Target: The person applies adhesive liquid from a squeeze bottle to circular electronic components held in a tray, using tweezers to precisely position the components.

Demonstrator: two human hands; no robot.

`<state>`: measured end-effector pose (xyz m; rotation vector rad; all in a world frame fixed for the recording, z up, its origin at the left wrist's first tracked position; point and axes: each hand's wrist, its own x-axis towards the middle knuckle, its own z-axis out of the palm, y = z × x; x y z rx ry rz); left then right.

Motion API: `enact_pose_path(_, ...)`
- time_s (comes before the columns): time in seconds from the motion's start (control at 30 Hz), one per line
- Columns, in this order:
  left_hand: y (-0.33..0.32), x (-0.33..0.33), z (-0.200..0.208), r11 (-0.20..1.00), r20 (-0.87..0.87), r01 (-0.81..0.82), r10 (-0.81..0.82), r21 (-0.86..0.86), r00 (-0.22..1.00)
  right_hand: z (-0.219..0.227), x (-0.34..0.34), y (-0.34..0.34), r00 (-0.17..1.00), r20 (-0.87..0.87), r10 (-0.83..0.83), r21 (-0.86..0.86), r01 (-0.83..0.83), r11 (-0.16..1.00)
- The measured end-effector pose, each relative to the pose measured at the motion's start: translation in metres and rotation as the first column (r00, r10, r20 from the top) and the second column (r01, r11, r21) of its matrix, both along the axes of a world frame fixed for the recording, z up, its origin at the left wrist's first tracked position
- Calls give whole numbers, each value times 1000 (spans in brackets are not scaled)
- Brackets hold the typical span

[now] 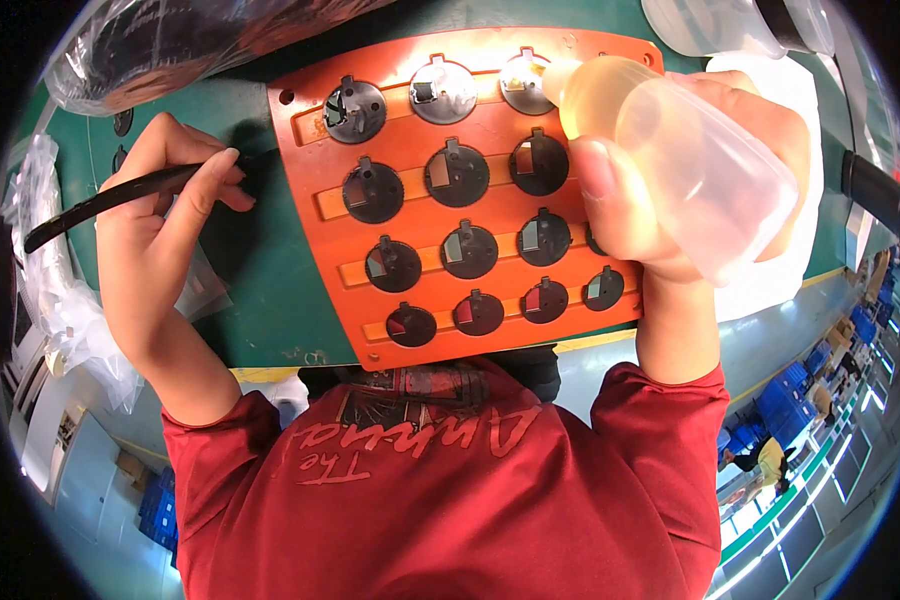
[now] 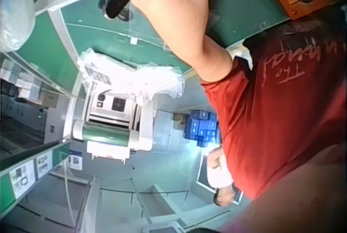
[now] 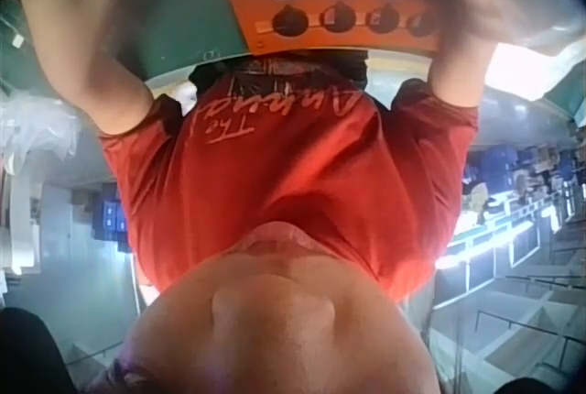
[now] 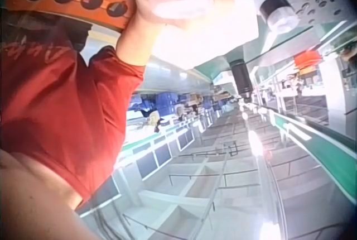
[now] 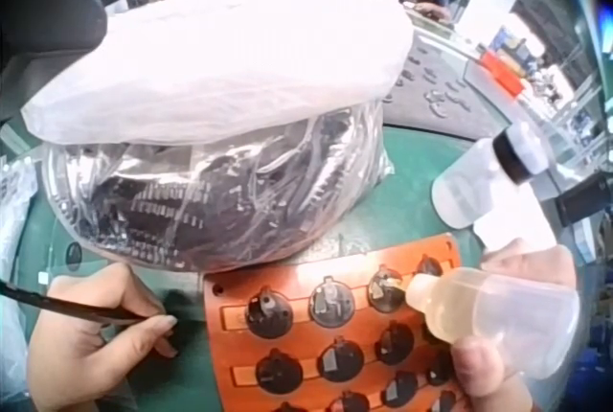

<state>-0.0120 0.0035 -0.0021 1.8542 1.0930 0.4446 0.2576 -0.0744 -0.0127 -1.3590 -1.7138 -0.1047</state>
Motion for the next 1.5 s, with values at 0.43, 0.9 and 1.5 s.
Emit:
enact_pose_path(0.43, -7, -9, -11, 996, 41, -62, 59, 68, 997, -11, -4, -20, 943, -311, -116, 91, 151, 984)
enact_pose_path(0.9, -2, -19, -8, 993, -7, -23, 24, 114, 1000, -28, -4, -18, 909, -413, -56, 127, 118, 985)
enact_pose_path(1.5, -1, -16, -6, 996, 34, -48, 46, 71, 998, -31, 4, -16, 958, -287, -11, 165, 61, 984)
